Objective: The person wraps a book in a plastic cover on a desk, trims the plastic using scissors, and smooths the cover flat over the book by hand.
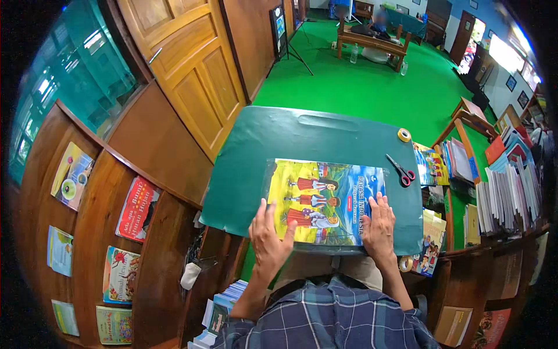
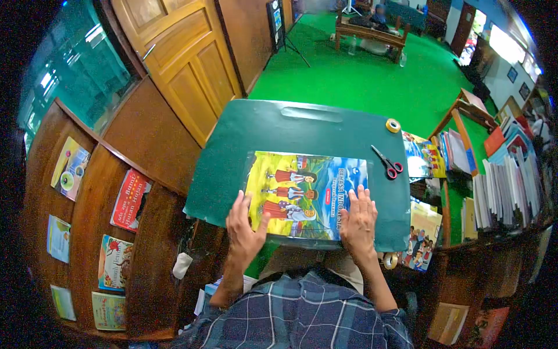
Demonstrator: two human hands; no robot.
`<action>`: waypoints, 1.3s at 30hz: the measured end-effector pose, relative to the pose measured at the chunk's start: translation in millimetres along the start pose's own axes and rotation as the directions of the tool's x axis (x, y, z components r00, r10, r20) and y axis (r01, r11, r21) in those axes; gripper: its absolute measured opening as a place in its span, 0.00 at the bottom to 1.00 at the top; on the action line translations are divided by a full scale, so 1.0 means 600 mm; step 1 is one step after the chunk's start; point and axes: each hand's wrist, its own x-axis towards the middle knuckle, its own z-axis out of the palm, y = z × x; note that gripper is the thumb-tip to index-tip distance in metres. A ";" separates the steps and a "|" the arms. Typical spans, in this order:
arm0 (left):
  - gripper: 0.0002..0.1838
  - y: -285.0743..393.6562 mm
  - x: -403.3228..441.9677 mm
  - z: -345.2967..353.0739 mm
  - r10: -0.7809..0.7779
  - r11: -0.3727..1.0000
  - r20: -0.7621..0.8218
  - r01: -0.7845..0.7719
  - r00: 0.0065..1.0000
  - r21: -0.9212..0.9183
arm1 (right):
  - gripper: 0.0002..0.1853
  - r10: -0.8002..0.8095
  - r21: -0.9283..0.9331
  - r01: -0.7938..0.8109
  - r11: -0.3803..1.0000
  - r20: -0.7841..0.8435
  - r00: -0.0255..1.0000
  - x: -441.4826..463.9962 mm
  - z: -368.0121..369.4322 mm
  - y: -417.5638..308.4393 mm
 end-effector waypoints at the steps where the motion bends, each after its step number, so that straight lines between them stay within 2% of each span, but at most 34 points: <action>1: 0.32 -0.004 0.004 -0.004 -0.005 1.000 -0.002 0.005 1.000 -0.002 | 0.25 -0.005 -0.002 0.005 1.000 0.002 1.000 -0.002 -0.001 -0.001; 5: 0.26 -0.029 0.051 -0.012 -0.140 0.970 -0.078 0.121 0.987 -0.213 | 0.24 -0.002 -0.020 0.002 1.000 -0.016 1.000 0.001 -0.004 -0.008; 6: 0.26 -0.033 0.060 -0.013 -0.141 0.970 -0.079 0.121 0.987 -0.212 | 0.24 -0.003 -0.018 0.003 1.000 -0.016 1.000 0.000 -0.004 -0.009; 10: 0.20 -0.043 0.088 -0.012 -0.328 0.853 0.123 0.350 0.936 -0.387 | 0.25 -0.020 -0.029 0.019 0.999 -0.030 0.999 0.000 -0.001 -0.006; 16: 0.15 -0.059 0.091 -0.001 -0.291 0.814 0.054 0.277 0.955 -0.510 | 0.24 -0.032 -0.006 0.032 0.999 -0.048 0.998 0.001 0.001 -0.005; 20: 0.14 -0.072 0.100 -0.004 -0.343 0.642 0.216 0.396 0.914 -0.657 | 0.25 -0.027 -0.028 0.025 0.999 -0.046 0.999 0.001 0.001 -0.006; 21: 0.14 -0.072 0.102 -0.007 -0.345 0.643 0.217 0.399 0.913 -0.654 | 0.25 -0.026 -0.025 0.025 0.999 -0.043 0.999 0.001 0.001 -0.006; 25: 0.14 -0.057 0.124 -0.030 -0.348 0.466 0.424 0.547 0.836 -0.696 | 0.25 -0.032 -0.038 0.030 0.999 -0.051 0.998 0.002 0.001 -0.007; 26: 0.14 -0.053 0.130 -0.036 -0.348 0.468 0.426 0.548 0.835 -0.694 | 0.25 -0.029 -0.036 0.027 0.999 -0.051 0.998 0.002 0.001 -0.006; 30: 0.14 -0.042 0.152 -0.056 -0.401 0.634 0.500 0.627 0.767 -0.452 | 0.25 -0.033 -0.043 0.030 0.999 -0.057 0.998 0.002 0.003 -0.005; 35: 0.13 -0.064 0.154 -0.023 -0.301 0.634 0.438 0.521 0.847 -0.572 | 0.26 -0.043 -0.054 0.040 0.998 -0.063 0.997 0.002 0.005 -0.003; 39: 0.13 -0.053 0.164 -0.036 -0.319 0.651 0.453 0.540 0.833 -0.533 | 0.26 -0.043 -0.045 0.040 0.998 -0.069 0.997 0.002 0.004 -0.004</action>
